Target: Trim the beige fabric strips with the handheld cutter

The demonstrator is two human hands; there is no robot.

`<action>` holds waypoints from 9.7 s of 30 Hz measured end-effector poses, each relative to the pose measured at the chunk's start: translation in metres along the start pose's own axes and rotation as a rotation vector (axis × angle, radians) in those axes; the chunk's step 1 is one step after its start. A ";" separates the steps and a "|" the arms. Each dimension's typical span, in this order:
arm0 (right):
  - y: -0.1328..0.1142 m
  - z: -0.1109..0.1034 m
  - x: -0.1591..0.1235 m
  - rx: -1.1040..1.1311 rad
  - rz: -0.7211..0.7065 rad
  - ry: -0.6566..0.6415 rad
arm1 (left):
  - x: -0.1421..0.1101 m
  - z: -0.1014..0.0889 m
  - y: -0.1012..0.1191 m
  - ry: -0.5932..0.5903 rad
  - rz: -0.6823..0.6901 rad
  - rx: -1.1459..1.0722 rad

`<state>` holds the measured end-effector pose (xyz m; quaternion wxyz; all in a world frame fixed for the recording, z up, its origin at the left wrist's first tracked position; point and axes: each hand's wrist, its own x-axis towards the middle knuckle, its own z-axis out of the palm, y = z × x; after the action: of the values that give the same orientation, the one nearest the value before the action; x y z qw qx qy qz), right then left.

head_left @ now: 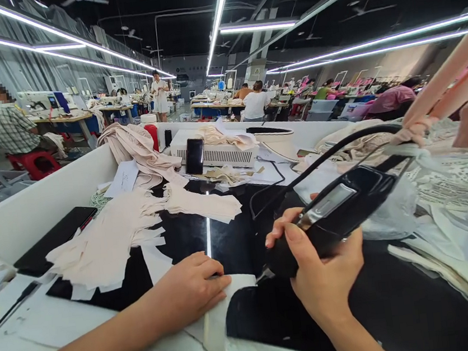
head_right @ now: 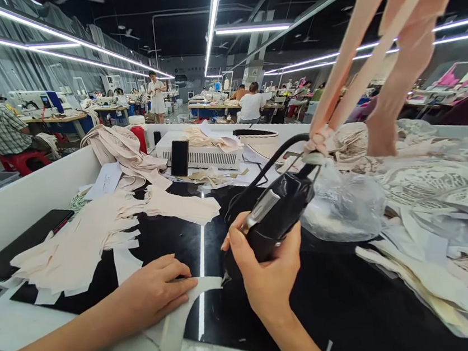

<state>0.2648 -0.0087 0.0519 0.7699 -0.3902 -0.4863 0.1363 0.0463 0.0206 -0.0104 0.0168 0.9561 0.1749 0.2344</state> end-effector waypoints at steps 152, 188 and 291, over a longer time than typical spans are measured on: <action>0.001 0.060 -0.012 0.160 0.034 -0.007 | -0.014 0.005 0.037 -0.044 -0.051 0.156; -0.008 0.023 0.012 -0.321 0.025 -0.067 | -0.017 -0.031 -0.007 -0.199 -0.120 -0.045; -0.024 0.021 -0.025 0.159 0.198 0.004 | -0.009 -0.014 0.031 0.032 -0.042 -0.054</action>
<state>0.2304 -0.0291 0.0577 0.7823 -0.3742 -0.4314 0.2488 0.0430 -0.0124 0.0012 0.0449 0.9476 0.1886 0.2539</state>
